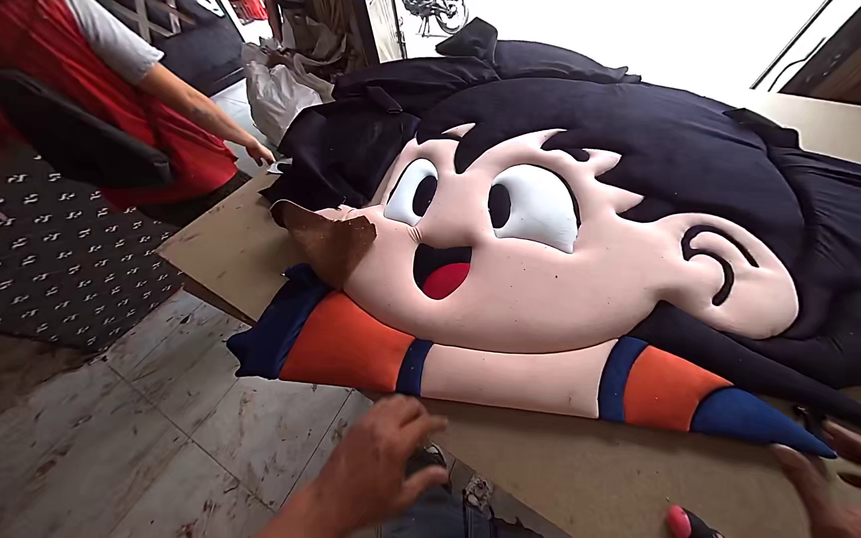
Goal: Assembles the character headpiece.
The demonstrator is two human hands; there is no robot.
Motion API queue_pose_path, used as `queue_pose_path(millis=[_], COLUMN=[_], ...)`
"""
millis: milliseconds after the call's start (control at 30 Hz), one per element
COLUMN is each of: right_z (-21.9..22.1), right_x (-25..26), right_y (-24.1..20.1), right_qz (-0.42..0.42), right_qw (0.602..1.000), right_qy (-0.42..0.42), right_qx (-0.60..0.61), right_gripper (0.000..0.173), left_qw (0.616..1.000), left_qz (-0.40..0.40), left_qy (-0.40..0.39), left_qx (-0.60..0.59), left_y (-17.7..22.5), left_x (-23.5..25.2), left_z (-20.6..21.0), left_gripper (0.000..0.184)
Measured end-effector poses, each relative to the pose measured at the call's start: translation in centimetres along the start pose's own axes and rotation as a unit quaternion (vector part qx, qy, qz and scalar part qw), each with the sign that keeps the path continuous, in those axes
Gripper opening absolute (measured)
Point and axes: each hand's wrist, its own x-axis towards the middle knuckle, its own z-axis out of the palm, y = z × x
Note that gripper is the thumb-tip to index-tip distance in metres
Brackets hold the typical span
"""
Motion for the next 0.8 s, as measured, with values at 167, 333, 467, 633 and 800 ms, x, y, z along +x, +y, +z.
queue_pose_path(millis=[167, 333, 467, 633, 800], right_z=[9.7, 16.7, 18.4, 19.3, 20.0], right_x=[4.6, 7.4, 8.3, 8.3, 8.3], right_y=[-11.4, -15.0, -15.3, -14.6, -14.0], right_qz=[-0.265, -0.379, -0.401, -0.400, -0.399], right_qw=[0.953, 0.890, 0.866, 0.866, 0.874], right_qy=[-0.133, -0.222, -0.254, -0.260, -0.245], right_qx=[-0.060, -0.124, -0.155, -0.151, -0.127], right_gripper=[0.102, 0.130, 0.143, 0.142, 0.138], left_qw=[0.989, 0.974, 0.970, 0.973, 0.979], left_qz=[0.083, 0.109, 0.111, 0.129, 0.134], left_qy=[0.036, -0.075, -0.111, -0.106, -0.078], left_qx=[0.121, 0.187, 0.185, 0.161, 0.134], left_y=[-4.2, -6.3, -7.4, -8.2, -8.6], left_x=[8.7, 13.1, 13.7, 13.6, 13.6], left_z=[-0.8, -0.7, 0.0, 0.9, 1.9], left_gripper=[0.115, 0.145, 0.152, 0.154, 0.146])
